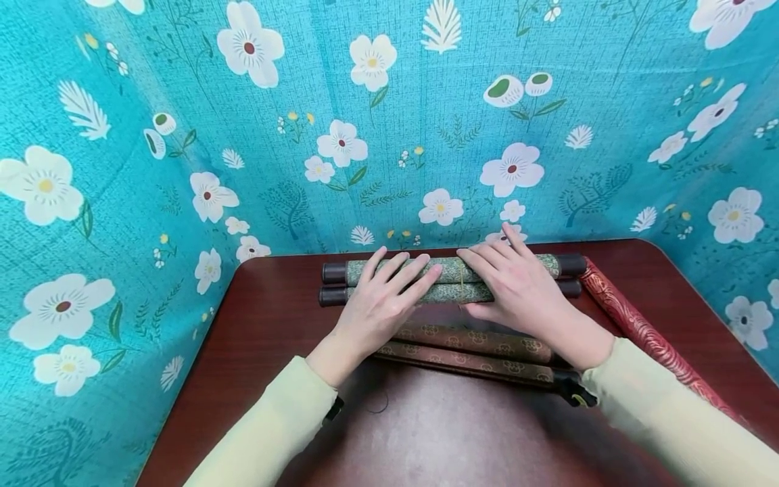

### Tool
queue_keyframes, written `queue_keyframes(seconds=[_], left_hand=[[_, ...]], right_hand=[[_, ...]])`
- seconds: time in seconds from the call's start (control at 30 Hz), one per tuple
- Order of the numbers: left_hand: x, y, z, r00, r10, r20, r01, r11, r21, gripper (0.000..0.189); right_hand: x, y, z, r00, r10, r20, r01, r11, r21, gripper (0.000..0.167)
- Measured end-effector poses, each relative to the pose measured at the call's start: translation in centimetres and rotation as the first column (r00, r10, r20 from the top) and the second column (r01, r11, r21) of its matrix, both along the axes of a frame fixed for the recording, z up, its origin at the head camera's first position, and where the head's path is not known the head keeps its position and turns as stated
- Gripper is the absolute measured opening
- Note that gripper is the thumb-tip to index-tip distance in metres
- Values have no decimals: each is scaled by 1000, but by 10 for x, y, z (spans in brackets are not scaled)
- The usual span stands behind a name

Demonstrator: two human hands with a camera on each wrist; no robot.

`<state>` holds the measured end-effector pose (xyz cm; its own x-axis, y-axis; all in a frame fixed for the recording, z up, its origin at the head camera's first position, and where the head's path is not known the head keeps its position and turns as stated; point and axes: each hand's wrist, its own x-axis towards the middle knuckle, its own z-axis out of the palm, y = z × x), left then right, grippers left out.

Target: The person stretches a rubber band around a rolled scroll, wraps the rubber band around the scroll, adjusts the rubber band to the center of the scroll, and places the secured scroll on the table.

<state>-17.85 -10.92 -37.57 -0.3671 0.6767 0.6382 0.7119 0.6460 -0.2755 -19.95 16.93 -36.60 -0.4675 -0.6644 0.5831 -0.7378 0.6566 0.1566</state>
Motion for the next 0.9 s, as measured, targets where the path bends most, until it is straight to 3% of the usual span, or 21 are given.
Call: queue_keyframes(seconds=[0.43,0.7,0.9], left_hand=[[1,9,-1,1000,-14,-16,14,1000,9,73],[1,8,1,1000,-2,7,2,1000,-14,76],[1,7,1,1000,-5,-3,5,1000,-16,74]], right_hand=[[0,-12,4,999,31,-21,-31,1000,0,95],[7,-3,6,1000,-16,9,16,1000,7,102],[6,1,4,1000,-16,18,16,1000,15,94]])
